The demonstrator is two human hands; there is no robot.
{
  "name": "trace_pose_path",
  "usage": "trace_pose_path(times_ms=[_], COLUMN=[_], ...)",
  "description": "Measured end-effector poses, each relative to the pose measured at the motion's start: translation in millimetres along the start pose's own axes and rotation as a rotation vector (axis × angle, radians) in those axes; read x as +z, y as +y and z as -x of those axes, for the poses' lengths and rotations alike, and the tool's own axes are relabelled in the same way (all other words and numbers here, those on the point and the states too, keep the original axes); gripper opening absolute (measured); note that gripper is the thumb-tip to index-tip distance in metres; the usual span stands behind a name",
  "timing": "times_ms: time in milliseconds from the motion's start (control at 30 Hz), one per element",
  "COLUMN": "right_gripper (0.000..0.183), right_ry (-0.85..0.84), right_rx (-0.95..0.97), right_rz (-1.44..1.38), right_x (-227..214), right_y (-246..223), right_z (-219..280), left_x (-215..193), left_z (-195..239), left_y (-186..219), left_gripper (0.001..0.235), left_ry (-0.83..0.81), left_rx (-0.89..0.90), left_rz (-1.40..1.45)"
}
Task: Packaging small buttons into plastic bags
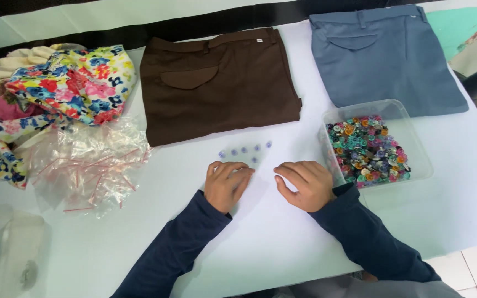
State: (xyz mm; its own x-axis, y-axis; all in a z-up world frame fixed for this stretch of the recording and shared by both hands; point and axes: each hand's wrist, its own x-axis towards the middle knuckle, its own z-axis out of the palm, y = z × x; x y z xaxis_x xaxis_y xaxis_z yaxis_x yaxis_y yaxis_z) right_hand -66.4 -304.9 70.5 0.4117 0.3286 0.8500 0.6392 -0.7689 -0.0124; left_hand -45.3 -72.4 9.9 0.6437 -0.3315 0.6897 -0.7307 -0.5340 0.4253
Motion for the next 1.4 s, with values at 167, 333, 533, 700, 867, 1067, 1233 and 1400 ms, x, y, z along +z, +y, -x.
trace_pose_path(times_ms=[167, 333, 533, 700, 867, 1067, 1233, 1400], right_gripper=[0.020, 0.031, 0.023, 0.018, 0.018, 0.017, 0.018, 0.026], right_ry=[-0.246, -0.326, -0.379, -0.378, -0.374, -0.371, -0.377, -0.330], right_rx=[0.092, 0.089, 0.086, 0.099, 0.109, 0.110, 0.115, 0.252], right_rz=[-0.083, 0.003, 0.060, 0.023, 0.008, 0.009, 0.015, -0.064], right_x=[50.2, 74.6, 92.2, 90.9, 89.3, 85.0, 82.6, 76.4], right_y=[0.4, -1.8, 1.9, 1.3, 1.8, 0.6, -1.2, 2.0], right_z=[23.8, 19.5, 31.9, 30.9, 31.3, 27.8, 25.9, 19.8], left_x=[-11.3, -8.0, 0.6, 8.9, 1.5, 2.0, 3.9, 7.0], left_z=[13.4, 1.7, 6.9, 11.7, 3.8, 3.6, 5.7, 8.6], left_y=[-31.9, -33.2, -44.9, -46.8, -38.3, -37.3, -38.0, -42.4], left_gripper=[0.023, 0.023, 0.016, 0.018, 0.018, 0.018, 0.022, 0.024], left_ry=[-0.063, -0.126, -0.134, -0.186, -0.180, -0.169, -0.157, -0.157], left_rx=[-0.124, -0.192, -0.148, -0.201, -0.262, -0.257, -0.269, -0.287], left_rz=[-0.046, 0.041, -0.057, -0.011, 0.018, 0.010, 0.015, 0.008])
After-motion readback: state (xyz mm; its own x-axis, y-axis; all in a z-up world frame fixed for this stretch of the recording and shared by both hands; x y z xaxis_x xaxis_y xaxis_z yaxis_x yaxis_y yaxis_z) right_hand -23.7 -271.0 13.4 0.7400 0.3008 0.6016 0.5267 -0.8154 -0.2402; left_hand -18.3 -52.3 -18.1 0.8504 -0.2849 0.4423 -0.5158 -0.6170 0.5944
